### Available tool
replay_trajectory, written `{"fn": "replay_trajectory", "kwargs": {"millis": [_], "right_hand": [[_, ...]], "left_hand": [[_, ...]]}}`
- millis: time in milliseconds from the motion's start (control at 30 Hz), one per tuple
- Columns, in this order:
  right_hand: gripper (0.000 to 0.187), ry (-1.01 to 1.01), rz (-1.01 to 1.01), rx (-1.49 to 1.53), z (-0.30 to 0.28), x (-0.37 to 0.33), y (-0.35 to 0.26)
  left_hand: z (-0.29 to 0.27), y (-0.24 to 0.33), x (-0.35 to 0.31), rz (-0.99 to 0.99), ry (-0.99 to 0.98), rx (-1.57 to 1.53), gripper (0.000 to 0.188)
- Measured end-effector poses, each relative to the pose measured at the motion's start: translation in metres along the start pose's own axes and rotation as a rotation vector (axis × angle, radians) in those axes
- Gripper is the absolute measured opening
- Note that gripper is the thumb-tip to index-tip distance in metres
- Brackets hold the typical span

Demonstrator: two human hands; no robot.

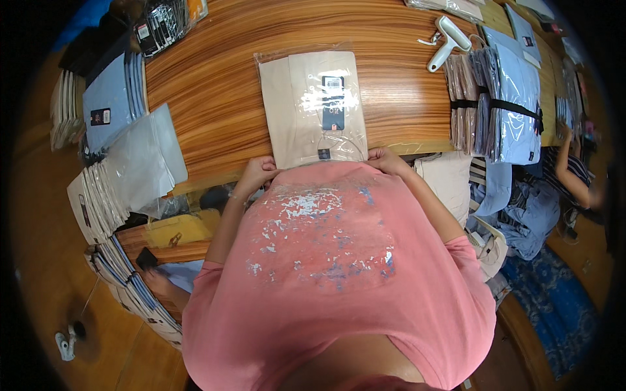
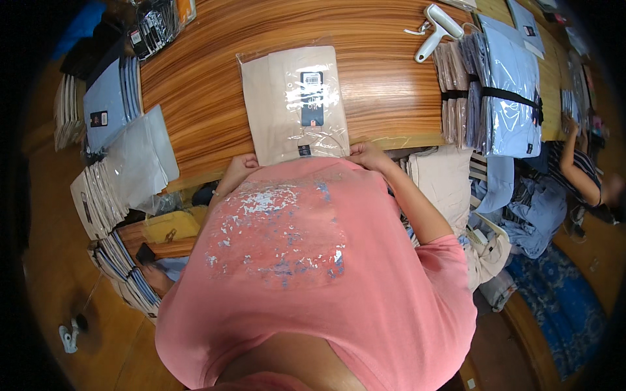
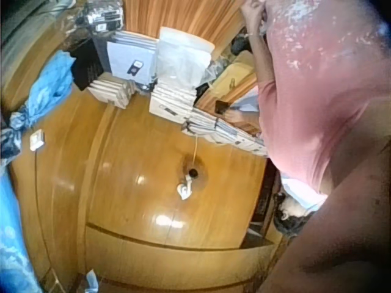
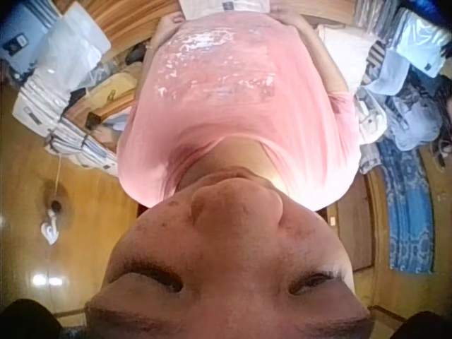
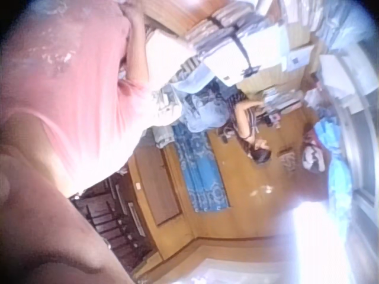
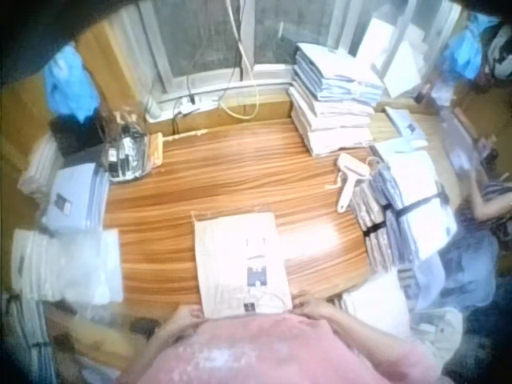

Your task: The person picks up a light-colored shirt from a pile, spreads it out on a table, places a cardboard insert inside, and folds the shirt around the insert. The person then attaches a tag, slides the folded shirt into a clear plastic bag, seals the bag, and stacks the packaged item onto a pile of other folded shirts.

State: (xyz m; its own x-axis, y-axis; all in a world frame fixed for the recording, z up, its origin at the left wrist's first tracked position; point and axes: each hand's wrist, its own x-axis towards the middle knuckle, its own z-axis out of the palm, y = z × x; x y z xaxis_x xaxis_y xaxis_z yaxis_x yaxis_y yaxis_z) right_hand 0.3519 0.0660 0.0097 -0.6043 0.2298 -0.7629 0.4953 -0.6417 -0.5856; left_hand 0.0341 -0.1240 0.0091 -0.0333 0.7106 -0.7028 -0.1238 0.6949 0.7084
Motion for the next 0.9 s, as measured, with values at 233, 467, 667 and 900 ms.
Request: {"fn": "replay_trajectory", "kwargs": {"millis": [233,467,667,900], "right_hand": [[0.015,0.212,-0.079,-0.199,-0.006,0.022,-0.067],[0.018,0.164,-0.160,0.027,0.007,0.032,-0.100],[0.018,-0.057,-0.049,0.297,0.022,0.029,-0.095],[0.017,-0.258,-0.715,0.283,0.042,-0.028,-0.169]], "left_hand": [[-0.012,0.055,0.030,0.201,0.198,-0.154,0.031],[0.010,0.123,0.023,0.616,0.644,1.142,0.085],[0.055,0.126,0.058,0.753,0.471,1.308,0.098],[0.046,0.179,0.073,1.009,0.684,0.335,0.048]]}}
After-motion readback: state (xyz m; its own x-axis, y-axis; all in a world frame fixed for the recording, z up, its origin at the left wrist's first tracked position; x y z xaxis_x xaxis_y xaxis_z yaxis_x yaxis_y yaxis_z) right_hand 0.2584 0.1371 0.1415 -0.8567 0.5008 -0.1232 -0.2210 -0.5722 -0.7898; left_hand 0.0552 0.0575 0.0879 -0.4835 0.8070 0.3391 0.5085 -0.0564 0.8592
